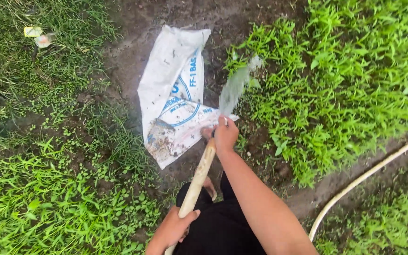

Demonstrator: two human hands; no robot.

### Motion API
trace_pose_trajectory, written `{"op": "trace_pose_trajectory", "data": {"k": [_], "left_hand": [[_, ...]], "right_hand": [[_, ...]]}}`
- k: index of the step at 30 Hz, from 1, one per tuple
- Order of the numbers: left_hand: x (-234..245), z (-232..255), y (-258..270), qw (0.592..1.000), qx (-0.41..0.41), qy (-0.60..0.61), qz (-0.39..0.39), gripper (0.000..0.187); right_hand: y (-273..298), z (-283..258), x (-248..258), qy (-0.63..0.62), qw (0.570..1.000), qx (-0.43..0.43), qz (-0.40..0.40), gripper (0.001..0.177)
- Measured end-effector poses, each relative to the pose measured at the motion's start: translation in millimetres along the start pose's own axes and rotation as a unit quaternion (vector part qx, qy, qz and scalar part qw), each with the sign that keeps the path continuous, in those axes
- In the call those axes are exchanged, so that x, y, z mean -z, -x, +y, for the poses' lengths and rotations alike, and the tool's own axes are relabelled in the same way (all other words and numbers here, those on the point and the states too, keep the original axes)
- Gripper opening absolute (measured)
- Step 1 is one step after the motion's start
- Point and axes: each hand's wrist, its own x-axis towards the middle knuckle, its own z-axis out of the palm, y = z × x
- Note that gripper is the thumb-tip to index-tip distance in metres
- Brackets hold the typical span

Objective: Watering rows of small green plants in a garden using a hose pipe.

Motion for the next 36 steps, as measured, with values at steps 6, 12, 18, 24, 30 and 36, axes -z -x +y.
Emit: {"op": "trace_pose_trajectory", "data": {"k": [6, 12, 18, 24, 30, 36], "left_hand": [[-5, -30, 26, 0.999, 0.005, -0.034, 0.019, 0.051], [-31, -47, 28, 0.995, 0.018, -0.098, 0.010, 0.051], [-42, -42, 34, 0.993, 0.072, -0.093, 0.010, 0.040], [-56, -56, 22, 0.997, 0.050, -0.036, 0.049, 0.045], [-99, -40, 28, 0.992, 0.052, -0.094, 0.064, 0.052], [-150, -29, 17, 0.971, 0.047, -0.230, 0.040, 0.056]], "right_hand": [[48, 5, 16, -0.106, 0.991, -0.070, -0.048, 0.024], [51, 29, 57, -0.098, 0.989, -0.112, 0.015, 0.028], [62, 13, 57, -0.077, 0.990, -0.117, -0.026, 0.028], [61, 1, 54, -0.059, 0.992, -0.088, -0.067, 0.031], [31, 29, 105, -0.085, 0.989, -0.114, -0.043, 0.027], [-10, 78, 173, -0.159, 0.972, -0.172, 0.031, 0.029]]}}
